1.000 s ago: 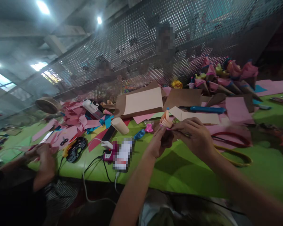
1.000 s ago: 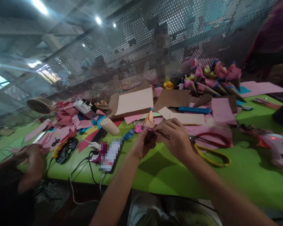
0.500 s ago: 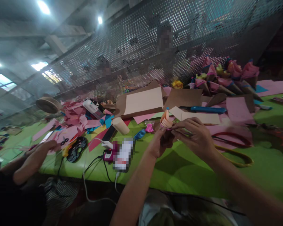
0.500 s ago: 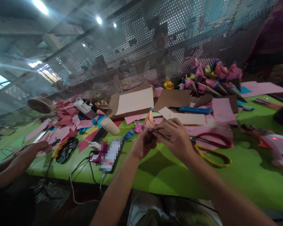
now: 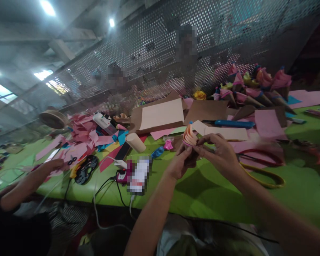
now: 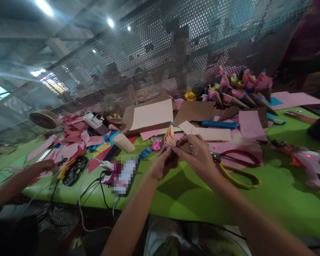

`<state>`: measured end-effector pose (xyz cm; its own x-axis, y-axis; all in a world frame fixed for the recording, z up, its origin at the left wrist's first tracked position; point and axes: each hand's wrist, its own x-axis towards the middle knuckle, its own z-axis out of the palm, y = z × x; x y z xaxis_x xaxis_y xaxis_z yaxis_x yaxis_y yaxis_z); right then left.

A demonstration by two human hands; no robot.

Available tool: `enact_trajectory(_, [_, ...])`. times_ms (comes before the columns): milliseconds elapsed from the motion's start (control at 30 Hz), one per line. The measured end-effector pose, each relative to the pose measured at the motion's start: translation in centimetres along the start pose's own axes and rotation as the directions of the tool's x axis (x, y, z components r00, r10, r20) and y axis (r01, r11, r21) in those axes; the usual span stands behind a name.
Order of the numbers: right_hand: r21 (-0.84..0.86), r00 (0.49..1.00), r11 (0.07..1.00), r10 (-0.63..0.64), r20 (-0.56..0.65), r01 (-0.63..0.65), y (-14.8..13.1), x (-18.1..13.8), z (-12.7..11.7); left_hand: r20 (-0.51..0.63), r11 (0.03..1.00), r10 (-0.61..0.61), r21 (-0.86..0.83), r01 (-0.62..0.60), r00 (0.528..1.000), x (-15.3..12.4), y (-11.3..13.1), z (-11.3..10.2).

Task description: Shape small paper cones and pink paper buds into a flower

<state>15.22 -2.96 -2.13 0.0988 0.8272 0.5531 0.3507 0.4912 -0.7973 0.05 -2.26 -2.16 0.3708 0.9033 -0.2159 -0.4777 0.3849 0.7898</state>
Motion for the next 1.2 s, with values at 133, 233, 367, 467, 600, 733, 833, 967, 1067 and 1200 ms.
enact_trajectory(133, [0.003,1.0,1.0,0.008,-0.01,-0.008,0.0,0.1,0.0,-0.001,1.0,-0.006,0.025,0.006,1.0,0.0,0.0,-0.1])
enact_trajectory(233, [0.031,1.0,0.999,0.025,0.002,-0.025,0.0,0.3,-0.1,-0.007,1.0,-0.013,0.011,0.013,1.0,-0.1,0.2,0.0])
enact_trajectory(367, [0.098,0.998,0.994,0.052,0.042,-0.056,0.1,0.3,-0.2,-0.003,0.999,-0.032,-0.002,0.032,0.999,-0.5,0.7,0.4])
enact_trajectory(467, [0.084,0.999,0.996,0.007,0.04,-0.01,0.2,0.2,-0.2,0.015,0.998,-0.041,0.038,0.04,0.999,-0.7,1.2,0.7])
enact_trajectory(600, [0.027,0.996,0.996,-0.086,0.024,0.085,0.4,0.2,-0.1,0.038,0.997,-0.061,0.04,0.059,0.997,-0.4,1.2,0.4])
enact_trajectory(733, [-0.062,0.982,0.981,-0.185,0.021,0.186,0.1,0.4,-0.4,0.046,0.995,-0.103,0.001,0.103,0.994,0.3,0.6,-0.2])
enact_trajectory(833, [-0.105,0.972,0.966,-0.234,0.024,0.236,-0.2,0.5,-0.6,0.009,0.995,-0.098,-0.02,0.098,0.995,0.4,0.4,-0.3])
enact_trajectory(967, [-0.159,0.96,0.947,-0.278,0.04,0.281,-0.3,0.5,-0.8,-0.017,0.994,-0.106,-0.041,0.106,0.994,0.2,0.7,-0.1])
enact_trajectory(1067, [-0.167,0.941,0.927,-0.337,0.027,0.336,-0.2,0.5,-0.7,0.016,0.986,-0.156,-0.049,0.156,0.988,0.2,1.0,-0.1])
enact_trajectory(1200, [-0.175,0.944,0.928,-0.328,0.043,0.33,-0.1,0.5,-0.7,0.056,0.991,-0.129,-0.006,0.13,0.99,0.3,0.8,-0.4])
